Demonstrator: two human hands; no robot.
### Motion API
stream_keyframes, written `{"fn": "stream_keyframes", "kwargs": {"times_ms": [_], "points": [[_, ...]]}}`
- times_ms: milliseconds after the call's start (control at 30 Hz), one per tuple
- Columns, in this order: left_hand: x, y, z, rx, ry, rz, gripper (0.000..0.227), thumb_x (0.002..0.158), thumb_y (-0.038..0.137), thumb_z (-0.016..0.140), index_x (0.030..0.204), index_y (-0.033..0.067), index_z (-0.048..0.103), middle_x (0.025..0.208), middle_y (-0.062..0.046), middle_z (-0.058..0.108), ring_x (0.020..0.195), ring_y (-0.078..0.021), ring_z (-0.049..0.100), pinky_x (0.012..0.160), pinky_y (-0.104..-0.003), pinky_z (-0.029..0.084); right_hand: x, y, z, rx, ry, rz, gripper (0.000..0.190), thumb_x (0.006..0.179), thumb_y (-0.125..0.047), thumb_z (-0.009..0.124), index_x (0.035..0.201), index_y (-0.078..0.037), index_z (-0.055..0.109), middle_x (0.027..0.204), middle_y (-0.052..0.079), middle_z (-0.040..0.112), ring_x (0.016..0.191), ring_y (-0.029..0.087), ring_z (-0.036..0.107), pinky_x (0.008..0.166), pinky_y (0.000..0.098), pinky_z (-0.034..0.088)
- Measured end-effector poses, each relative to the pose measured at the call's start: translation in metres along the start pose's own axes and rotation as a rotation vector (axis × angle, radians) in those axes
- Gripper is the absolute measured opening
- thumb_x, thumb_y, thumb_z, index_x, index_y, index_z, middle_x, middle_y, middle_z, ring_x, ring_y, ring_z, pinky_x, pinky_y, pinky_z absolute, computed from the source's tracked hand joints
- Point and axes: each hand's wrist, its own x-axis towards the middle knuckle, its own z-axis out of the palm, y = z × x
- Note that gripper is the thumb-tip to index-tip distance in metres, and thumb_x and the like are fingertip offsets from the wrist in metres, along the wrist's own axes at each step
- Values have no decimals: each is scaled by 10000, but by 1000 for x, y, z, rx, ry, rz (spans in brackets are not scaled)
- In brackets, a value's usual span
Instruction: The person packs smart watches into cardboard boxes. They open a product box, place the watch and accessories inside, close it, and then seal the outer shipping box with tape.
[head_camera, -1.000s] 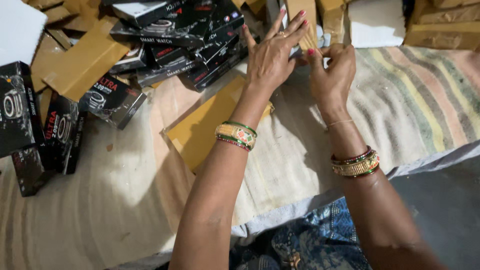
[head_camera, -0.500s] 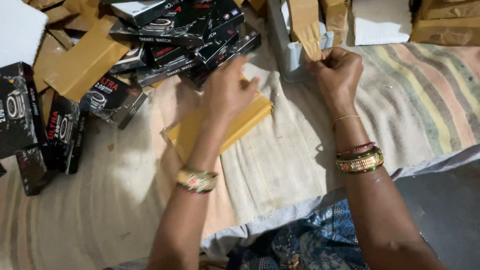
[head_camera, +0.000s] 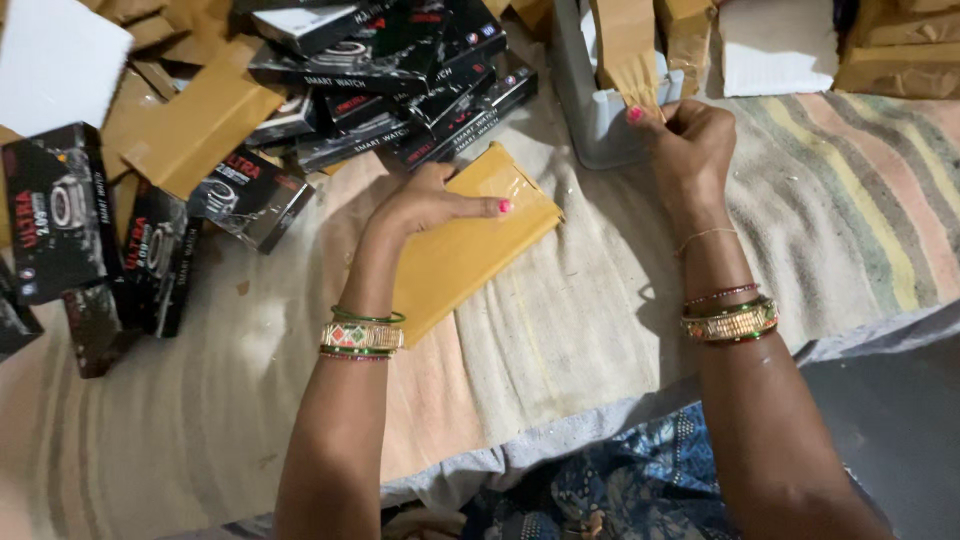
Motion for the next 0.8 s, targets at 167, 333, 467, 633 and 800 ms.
{"fn": "stream_keyframes", "kwargs": {"times_ms": [167, 333, 467, 633, 800], "points": [[-34, 20, -8, 189, -42, 520, 925, 743, 200, 928, 1501, 31, 426, 1415, -192, 545, 1270, -269, 545, 1030, -355, 444, -3, 14, -10, -352, 19, 9, 246, 868, -216, 862, 887, 16, 782, 694, 127, 672, 578, 129, 608, 584, 349, 490], [-57, 44, 4, 32, -84, 336, 673, 761, 136, 810, 1360, 219, 516, 1240, -45, 684, 1158, -188, 650, 944, -364, 564, -20, 2, -13, 150, -49, -15, 225, 1011, -164, 805, 943, 15, 687, 755, 11, 621, 642, 106, 503, 590, 289, 395], [-64, 55, 24, 310, 166, 493, 491, 785, 171, 844, 1183, 175, 556, 1056, -103, 724, 1033, -294, 701, 857, -420, 547, -54, -19, -18, 749, -302, 150, 84, 908, -60, 675, 991, -69, 689, 754, -42, 600, 576, 63, 454, 508, 213, 337], [-60, 63, 44, 492, 261, 431, 475, 742, 237, 851, 1126, 188, 576, 1008, -109, 737, 993, -373, 684, 774, -478, 505, -81, -44, -6, 626, -682, -12, 91, 1006, -120, 669, 951, -51, 645, 882, -35, 675, 831, 16, 597, 734, 197, 513], [-59, 58, 44, 432, 264, 458, 480, 728, 229, 851, 1117, 171, 575, 1007, -113, 736, 998, -367, 691, 786, -468, 522, -88, -47, 8, 377, -512, 45, 289, 914, -211, 819, 855, -19, 610, 777, -37, 624, 742, 46, 540, 623, 244, 459]]}}
